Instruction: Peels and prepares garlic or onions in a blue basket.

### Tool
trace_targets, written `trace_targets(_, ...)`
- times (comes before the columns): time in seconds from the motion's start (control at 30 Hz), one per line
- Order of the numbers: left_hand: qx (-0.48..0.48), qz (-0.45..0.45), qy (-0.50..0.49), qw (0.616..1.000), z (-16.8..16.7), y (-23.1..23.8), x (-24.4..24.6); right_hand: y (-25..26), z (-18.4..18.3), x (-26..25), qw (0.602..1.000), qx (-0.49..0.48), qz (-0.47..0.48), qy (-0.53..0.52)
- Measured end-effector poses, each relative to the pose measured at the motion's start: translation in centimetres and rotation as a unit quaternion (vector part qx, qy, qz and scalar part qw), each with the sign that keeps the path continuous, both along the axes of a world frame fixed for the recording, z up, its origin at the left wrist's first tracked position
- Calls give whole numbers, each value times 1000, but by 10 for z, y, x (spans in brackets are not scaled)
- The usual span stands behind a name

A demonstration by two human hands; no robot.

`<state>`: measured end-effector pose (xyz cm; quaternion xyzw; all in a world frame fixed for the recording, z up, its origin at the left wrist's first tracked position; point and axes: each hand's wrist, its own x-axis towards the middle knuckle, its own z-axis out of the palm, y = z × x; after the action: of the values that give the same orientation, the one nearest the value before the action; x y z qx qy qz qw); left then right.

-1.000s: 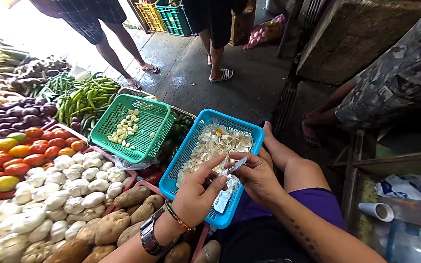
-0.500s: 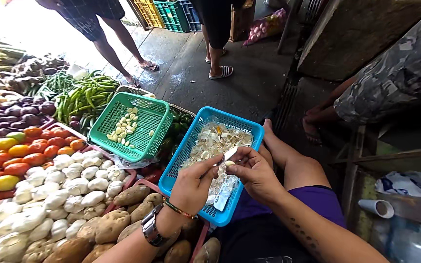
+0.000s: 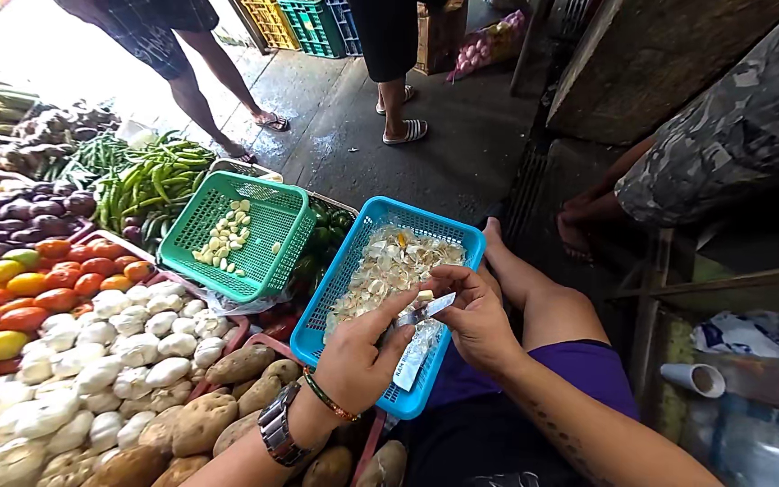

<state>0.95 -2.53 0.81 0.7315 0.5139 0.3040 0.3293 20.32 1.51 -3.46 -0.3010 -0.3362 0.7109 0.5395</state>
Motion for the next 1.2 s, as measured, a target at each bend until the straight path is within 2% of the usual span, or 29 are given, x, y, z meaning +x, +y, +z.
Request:
trace_targets(0.1, 3, 9, 15, 1000, -1, 0, 1, 0, -1, -2, 999, 11, -3, -32)
trace_targets(0.33, -10, 22, 26, 999, -1, 0, 3, -1, -5, -9, 987, 113, -47, -105)
trace_targets(0.8, -52, 42, -79, 995, 6, 0, 8, -3, -9, -19, 982, 142, -101, -77)
trace_targets(1.2, -30, 33, -79, 996, 8, -2, 7, -4, -14, -14, 971, 191, -115, -86)
